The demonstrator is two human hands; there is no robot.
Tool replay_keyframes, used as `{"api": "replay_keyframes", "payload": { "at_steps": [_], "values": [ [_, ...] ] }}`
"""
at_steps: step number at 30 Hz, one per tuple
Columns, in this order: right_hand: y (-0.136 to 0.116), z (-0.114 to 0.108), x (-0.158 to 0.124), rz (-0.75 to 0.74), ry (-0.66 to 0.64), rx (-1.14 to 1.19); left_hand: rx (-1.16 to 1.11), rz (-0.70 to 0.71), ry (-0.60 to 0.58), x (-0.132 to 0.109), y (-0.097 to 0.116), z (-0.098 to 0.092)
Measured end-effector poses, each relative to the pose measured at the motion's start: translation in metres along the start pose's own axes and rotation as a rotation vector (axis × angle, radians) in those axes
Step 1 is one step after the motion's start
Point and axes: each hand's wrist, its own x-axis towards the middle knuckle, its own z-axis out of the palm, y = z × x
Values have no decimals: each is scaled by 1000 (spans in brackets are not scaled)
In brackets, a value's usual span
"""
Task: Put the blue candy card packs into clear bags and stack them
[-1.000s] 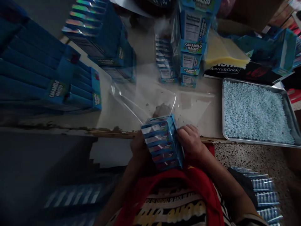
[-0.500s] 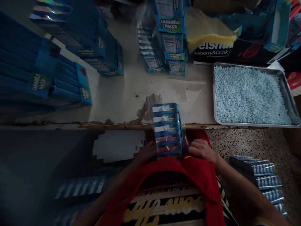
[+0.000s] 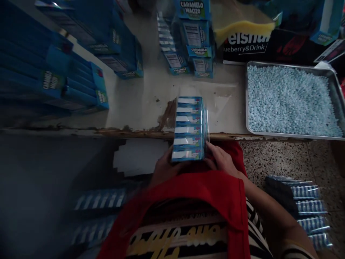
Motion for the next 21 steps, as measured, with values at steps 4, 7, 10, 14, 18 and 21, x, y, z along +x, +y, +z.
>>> {"api": "replay_keyframes", "payload": {
  "at_steps": [4, 7, 10, 14, 18, 21],
  "values": [
    [1, 5, 5, 99, -12, -6, -12, -12, 21, 6, 15, 0],
    [6, 16, 4, 187, -1, -46, -58, -50, 11, 4, 17, 7],
    [11, 26, 5, 215, 76, -108, -47, -41, 60, 4, 15, 14],
    [13, 32, 7, 223, 145, -209, -3, 88, 148, 8, 9, 20],
    [18, 36, 7, 194, 155, -285, 77, 187, 220, 9, -2, 24],
    [23, 40, 4, 163, 175, -342, 145, 248, 254, 9, -11, 26]
  ]
}}
